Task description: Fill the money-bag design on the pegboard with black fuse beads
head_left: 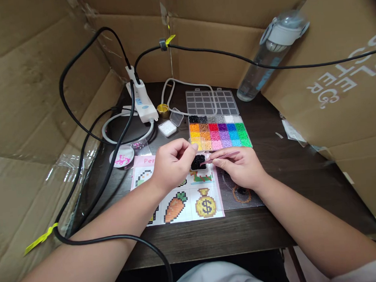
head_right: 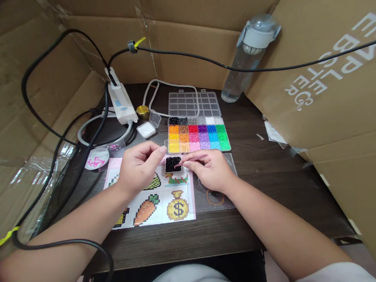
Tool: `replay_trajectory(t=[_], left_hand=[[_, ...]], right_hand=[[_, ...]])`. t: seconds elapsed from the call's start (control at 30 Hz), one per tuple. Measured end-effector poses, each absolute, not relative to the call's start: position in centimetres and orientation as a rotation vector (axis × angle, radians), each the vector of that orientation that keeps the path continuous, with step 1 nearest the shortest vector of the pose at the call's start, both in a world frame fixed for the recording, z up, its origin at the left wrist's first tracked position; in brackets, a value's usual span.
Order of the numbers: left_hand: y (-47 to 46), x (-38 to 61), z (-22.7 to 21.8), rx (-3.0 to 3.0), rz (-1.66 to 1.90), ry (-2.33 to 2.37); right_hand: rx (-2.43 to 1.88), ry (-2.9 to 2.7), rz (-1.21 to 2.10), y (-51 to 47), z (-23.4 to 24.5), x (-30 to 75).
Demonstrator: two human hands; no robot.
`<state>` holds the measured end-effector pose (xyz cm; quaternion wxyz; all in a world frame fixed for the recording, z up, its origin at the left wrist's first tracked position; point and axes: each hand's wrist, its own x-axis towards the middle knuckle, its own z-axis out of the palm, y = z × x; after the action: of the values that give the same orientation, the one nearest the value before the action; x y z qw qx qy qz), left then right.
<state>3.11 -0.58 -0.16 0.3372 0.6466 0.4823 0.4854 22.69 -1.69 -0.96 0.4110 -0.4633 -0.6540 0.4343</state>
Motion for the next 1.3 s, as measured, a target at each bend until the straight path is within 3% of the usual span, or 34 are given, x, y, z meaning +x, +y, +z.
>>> replay_trajectory(t=[0.57, 0.93, 1.3], left_hand=[[-0.6, 3.2, 0.0, 1.698, 1.269, 1.252], [-0.3, 3.5, 0.2, 1.696, 1.283, 1.29], [-0.4, 3.7, 0.1, 1.671, 1.3, 1.276]], right_hand=[[-1.147, -1.645, 1.036, -1.6, -0.8, 22.9], [-1.081, -1.408, 0.592, -5.4, 3.4, 26.9], [-1.379, -1.257, 0.686, -13.6, -3.3, 30.6]])
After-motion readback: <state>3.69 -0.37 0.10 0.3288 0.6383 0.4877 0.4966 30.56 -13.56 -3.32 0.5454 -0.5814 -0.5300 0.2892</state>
